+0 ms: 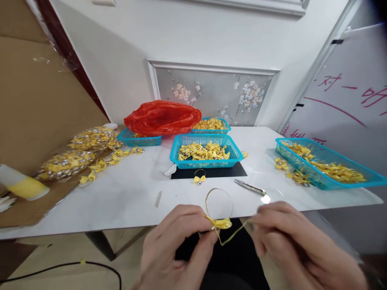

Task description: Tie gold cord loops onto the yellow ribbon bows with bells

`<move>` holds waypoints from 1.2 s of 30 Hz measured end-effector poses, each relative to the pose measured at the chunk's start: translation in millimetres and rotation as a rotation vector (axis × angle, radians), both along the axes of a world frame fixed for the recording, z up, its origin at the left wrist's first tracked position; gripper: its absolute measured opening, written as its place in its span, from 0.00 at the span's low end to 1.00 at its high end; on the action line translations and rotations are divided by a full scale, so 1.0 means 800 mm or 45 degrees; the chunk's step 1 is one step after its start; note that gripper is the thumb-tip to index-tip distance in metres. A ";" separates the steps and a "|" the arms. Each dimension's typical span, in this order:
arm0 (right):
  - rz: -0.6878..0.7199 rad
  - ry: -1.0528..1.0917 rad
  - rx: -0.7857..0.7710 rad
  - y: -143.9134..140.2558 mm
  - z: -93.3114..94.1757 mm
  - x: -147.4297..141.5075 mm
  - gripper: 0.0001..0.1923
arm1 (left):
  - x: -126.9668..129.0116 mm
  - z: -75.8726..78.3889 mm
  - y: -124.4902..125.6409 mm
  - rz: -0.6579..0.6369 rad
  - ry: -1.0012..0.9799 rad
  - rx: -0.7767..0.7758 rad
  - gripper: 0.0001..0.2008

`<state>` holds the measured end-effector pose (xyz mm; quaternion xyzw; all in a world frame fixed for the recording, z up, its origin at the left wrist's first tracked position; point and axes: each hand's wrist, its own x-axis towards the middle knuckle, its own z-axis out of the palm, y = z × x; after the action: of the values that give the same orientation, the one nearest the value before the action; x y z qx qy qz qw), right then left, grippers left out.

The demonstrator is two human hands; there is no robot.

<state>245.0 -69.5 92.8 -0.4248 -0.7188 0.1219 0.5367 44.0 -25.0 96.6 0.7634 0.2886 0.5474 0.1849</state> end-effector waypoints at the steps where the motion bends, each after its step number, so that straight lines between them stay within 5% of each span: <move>1: 0.023 -0.033 -0.002 0.008 0.003 -0.005 0.10 | 0.001 0.002 -0.002 -0.013 0.011 0.005 0.17; 5: 0.083 -0.064 0.024 0.028 0.011 -0.020 0.07 | 0.005 0.002 -0.007 -0.047 -0.068 -0.156 0.16; 12: 0.102 0.113 -0.128 0.033 0.006 -0.028 0.06 | 0.005 0.007 -0.007 -0.221 -0.393 -1.004 0.13; 16: 0.150 0.181 -0.225 0.035 0.007 -0.029 0.08 | 0.004 0.011 0.001 -0.304 -0.371 -1.166 0.05; 22: 0.214 0.283 -0.378 0.039 0.001 -0.034 0.12 | 0.008 0.017 0.004 -0.532 -0.581 -1.401 0.07; 26: 0.017 0.202 -0.169 0.034 -0.003 -0.031 0.04 | 0.010 0.013 0.004 -0.522 -0.627 -1.432 0.06; 28: -0.075 0.069 0.029 0.031 0.000 -0.027 0.08 | 0.012 0.009 0.005 -0.446 -0.582 -1.385 0.06; 31: -0.020 -0.173 0.208 0.030 0.007 -0.023 0.09 | 0.014 0.006 0.005 -0.281 -0.458 -1.294 0.07; 36: 0.055 -0.288 0.239 0.037 0.012 -0.024 0.11 | 0.017 0.012 0.003 -0.170 -0.343 -1.185 0.10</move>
<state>225.8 -40.0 102.5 -0.3680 -0.7919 0.0170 0.4870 57.6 -22.5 106.4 0.5390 0.4264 0.4413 0.5770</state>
